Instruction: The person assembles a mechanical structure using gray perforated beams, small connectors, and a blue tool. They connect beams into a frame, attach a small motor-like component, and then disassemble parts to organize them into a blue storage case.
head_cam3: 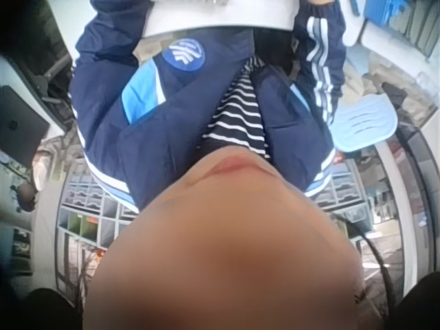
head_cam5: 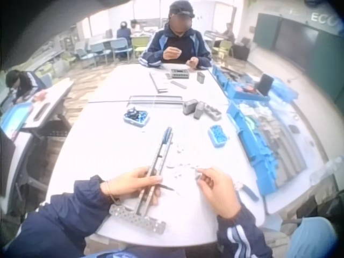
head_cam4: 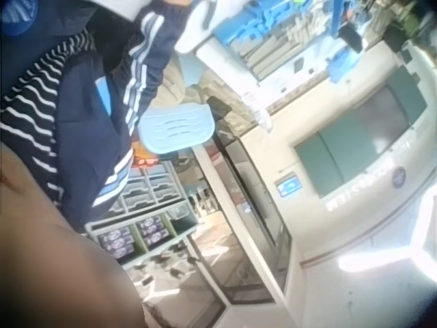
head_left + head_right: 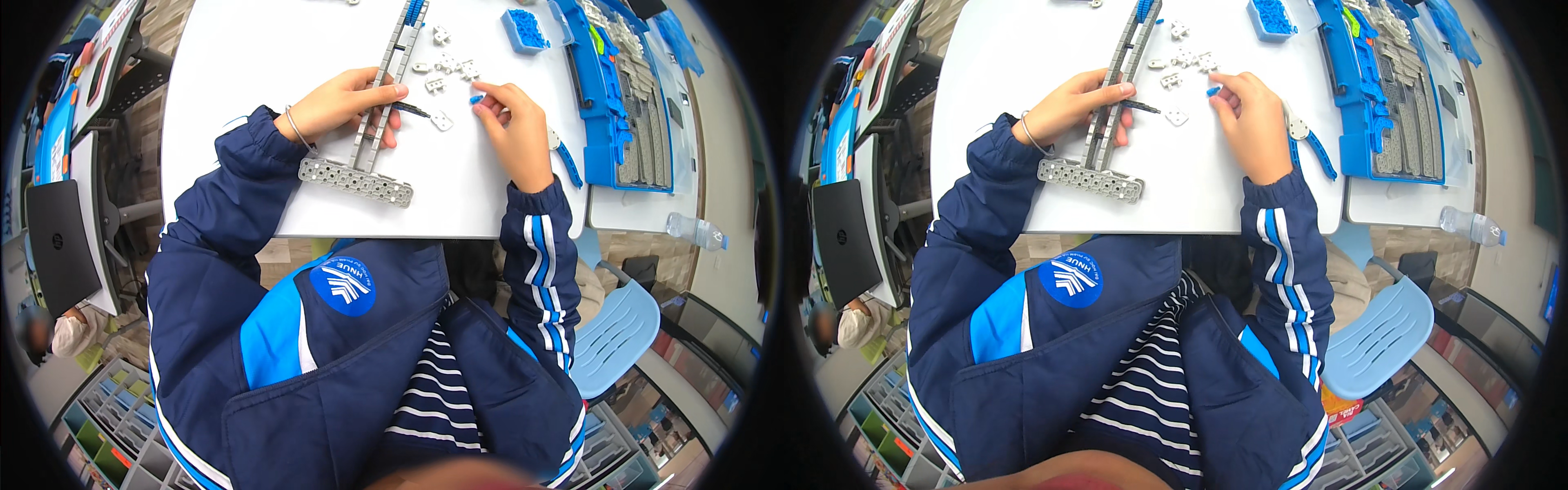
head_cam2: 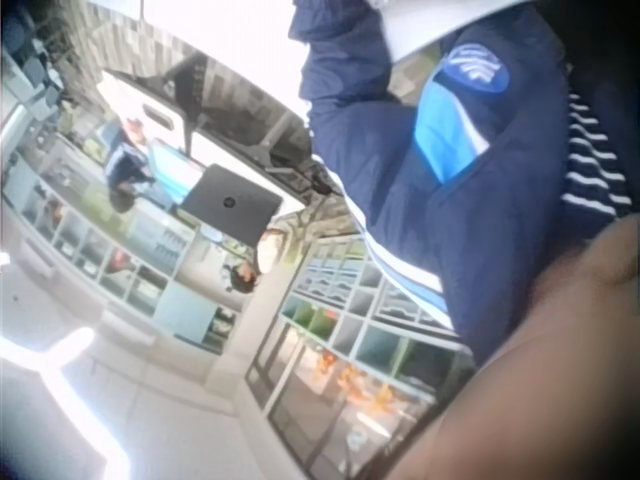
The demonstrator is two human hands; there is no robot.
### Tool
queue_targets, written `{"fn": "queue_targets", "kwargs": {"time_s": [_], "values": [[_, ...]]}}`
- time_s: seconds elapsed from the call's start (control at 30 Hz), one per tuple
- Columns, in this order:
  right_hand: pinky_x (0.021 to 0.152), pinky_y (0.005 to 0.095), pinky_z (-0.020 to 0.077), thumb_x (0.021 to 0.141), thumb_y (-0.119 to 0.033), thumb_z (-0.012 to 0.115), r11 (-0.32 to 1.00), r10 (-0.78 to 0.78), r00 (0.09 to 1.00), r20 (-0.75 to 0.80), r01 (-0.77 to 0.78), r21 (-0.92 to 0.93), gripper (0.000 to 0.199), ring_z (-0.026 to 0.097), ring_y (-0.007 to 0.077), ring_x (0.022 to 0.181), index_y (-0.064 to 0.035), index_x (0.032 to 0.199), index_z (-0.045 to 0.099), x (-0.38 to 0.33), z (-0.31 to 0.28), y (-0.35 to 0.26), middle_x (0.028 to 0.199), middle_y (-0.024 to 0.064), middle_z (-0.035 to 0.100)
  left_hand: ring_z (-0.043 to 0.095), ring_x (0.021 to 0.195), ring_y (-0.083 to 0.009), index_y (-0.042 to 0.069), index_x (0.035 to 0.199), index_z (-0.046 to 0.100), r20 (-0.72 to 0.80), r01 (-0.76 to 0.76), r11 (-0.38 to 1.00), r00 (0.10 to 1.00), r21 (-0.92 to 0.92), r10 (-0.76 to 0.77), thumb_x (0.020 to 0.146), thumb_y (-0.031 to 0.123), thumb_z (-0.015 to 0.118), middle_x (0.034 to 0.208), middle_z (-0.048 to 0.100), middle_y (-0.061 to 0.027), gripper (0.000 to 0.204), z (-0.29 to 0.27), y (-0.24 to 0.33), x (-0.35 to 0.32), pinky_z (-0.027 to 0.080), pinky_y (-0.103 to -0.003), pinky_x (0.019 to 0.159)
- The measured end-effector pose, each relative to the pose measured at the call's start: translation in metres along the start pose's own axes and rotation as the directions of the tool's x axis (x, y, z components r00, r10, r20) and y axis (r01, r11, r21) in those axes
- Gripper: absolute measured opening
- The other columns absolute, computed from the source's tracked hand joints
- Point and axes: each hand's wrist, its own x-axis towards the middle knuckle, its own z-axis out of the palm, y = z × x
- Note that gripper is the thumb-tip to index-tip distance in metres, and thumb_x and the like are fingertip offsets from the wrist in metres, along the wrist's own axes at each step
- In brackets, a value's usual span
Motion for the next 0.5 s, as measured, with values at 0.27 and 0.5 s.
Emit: {"fn": "queue_targets", "kwargs": {"time_s": [0.27, 0.5], "values": [[0.066, 0.0246, 0.051, 0.082, -0.005, 0.083, 0.963, 0.237, 0.968, 0.081, -0.223, -0.152, 0.041, 0.065, 0.0113, 0.082, -0.0085, 0.121, 0.072, -0.058, -0.087, -0.034, 0.098, 0.0044, 0.067, 0.075, 0.076, -0.0202, 0.002, 0.115, 0.056, 0.004, -0.01, 1.0, 1.0, -0.016, 0.01, 0.106, 0.035, 0.061, 0.092, 0.07, -0.0096, 0.035, -0.002, -0.002, 0.0, 0.06, -0.03, 0.069], [0.063, 0.0264, 0.0554, 0.082, 0.002, 0.08, 0.957, 0.275, 0.96, 0.046, -0.269, -0.107, 0.04, 0.063, 0.0132, 0.078, -0.0032, 0.119, 0.068, -0.109, -0.037, -0.026, 0.097, 0.008, 0.061, 0.075, 0.076, -0.0187, 0.002, 0.118, 0.057, -0.055, -0.005, 1.0, 0.998, -0.012, 0.004, 0.105, 0.037, 0.06, 0.093, 0.07, -0.0094, 0.038, -0.005, 0.002, 0.0, 0.059, -0.028, 0.066]]}}
